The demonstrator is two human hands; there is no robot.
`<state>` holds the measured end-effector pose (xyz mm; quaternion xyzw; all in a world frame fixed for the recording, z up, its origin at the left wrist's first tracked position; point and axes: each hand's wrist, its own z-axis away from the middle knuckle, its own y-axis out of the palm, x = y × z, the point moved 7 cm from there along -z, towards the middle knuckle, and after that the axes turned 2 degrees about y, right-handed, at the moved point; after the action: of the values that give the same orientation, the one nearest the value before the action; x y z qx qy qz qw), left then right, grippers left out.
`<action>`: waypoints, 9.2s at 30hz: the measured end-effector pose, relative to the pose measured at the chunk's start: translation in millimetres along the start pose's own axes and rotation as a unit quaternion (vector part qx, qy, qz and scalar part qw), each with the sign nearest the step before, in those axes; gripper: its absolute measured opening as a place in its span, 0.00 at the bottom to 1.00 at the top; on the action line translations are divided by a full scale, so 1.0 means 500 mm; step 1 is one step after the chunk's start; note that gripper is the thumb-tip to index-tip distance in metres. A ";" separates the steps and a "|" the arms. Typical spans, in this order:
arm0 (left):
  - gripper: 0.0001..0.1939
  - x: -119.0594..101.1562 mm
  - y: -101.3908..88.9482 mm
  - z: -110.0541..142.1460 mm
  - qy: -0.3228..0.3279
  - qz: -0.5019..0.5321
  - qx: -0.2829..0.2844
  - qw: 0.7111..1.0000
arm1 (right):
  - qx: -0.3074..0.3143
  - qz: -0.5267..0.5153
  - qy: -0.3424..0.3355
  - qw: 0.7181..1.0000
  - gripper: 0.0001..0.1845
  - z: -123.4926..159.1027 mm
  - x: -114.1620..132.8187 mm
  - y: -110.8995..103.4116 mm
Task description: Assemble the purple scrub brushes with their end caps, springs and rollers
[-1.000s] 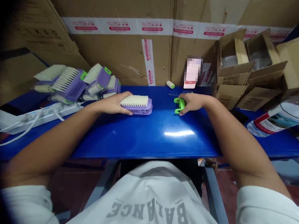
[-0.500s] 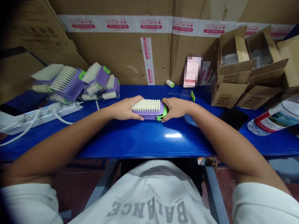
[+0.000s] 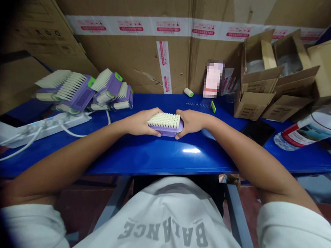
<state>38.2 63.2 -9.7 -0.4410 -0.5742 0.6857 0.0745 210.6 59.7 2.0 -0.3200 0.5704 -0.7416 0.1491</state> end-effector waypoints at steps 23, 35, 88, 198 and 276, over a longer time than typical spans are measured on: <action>0.38 0.008 -0.008 -0.007 -0.077 -0.075 -0.023 0.994 | -0.005 0.040 0.067 0.997 0.41 -0.010 -0.028 -0.006; 0.46 0.107 -0.087 0.042 -0.083 -0.063 0.000 0.995 | 0.044 -0.022 0.160 0.986 0.43 0.069 -0.207 -0.065; 0.39 0.004 -0.008 0.001 -0.033 -0.055 -0.017 0.998 | -0.043 0.022 -0.083 0.995 0.28 -0.011 -0.007 -0.015; 0.55 0.058 -0.023 0.012 0.001 0.018 -0.074 0.997 | -0.115 -0.036 -0.061 0.991 0.47 -0.011 -0.043 -0.014; 0.59 0.063 -0.038 0.024 -0.035 -0.004 -0.042 0.999 | -0.100 -0.081 -0.052 0.990 0.52 0.008 -0.076 -0.022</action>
<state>3.6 79.9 -10.4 -0.4171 -0.6065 0.6757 0.0391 243.2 82.4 1.3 -0.4166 0.6053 -0.6729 0.0852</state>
